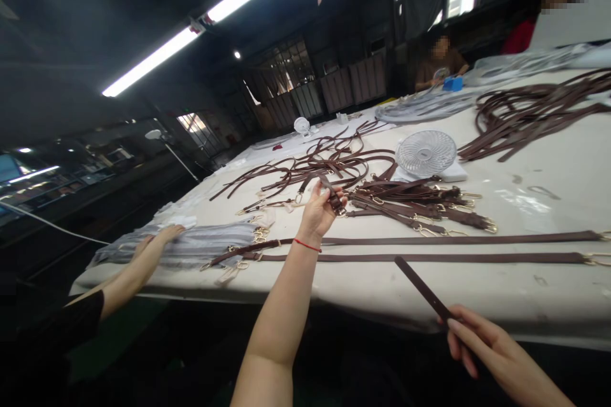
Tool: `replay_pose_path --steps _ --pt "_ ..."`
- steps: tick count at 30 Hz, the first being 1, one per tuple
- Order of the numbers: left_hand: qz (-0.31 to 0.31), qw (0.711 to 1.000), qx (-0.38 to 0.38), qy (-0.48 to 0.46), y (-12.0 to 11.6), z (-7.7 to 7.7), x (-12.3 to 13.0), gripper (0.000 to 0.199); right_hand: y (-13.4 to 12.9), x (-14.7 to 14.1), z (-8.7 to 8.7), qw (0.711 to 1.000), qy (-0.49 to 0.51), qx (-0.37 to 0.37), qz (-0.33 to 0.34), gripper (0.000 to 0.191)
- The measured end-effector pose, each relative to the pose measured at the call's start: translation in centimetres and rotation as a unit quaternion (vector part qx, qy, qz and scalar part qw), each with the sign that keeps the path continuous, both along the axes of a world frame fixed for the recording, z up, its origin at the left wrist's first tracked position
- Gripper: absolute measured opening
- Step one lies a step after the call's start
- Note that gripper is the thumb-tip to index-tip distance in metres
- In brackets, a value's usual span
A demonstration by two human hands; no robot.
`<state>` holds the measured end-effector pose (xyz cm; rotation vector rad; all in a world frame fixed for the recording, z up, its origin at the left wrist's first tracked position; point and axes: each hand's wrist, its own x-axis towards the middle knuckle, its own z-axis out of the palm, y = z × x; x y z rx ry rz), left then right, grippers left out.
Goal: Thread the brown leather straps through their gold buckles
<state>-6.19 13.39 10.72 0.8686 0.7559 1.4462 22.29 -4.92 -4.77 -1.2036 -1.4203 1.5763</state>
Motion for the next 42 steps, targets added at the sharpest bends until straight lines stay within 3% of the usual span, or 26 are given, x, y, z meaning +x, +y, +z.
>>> replay_pose_path --steps 3,7,12,21,31,42 --pt "0.004 0.993 -0.106 -0.046 -2.6 -3.5 2.6 0.016 -0.5 -0.4 0.6 0.999 0.026 -0.008 -0.041 0.047" --pt "-0.055 0.964 -0.192 -0.177 -7.9 -8.0 6.0 0.011 -0.8 -0.4 1.1 0.997 0.031 -0.023 -0.062 0.048" --pt "-0.078 0.946 -0.206 -0.238 -12.8 -11.0 8.6 0.024 -1.2 0.2 0.7 0.997 0.028 -0.040 -0.056 0.049" --pt "-0.061 0.944 -0.197 -0.259 -13.4 -11.4 8.2 0.010 -1.7 1.2 -0.9 0.997 0.011 -0.069 -0.014 0.052" --pt "-0.040 0.910 -0.266 -0.315 -12.7 -10.3 8.0 0.015 -1.0 1.5 0.0 0.998 0.002 -0.058 0.037 0.044" --pt "-0.012 0.926 -0.245 -0.287 -12.5 -10.3 7.8 0.014 -1.6 1.2 0.9 0.995 0.024 -0.055 0.083 0.044"
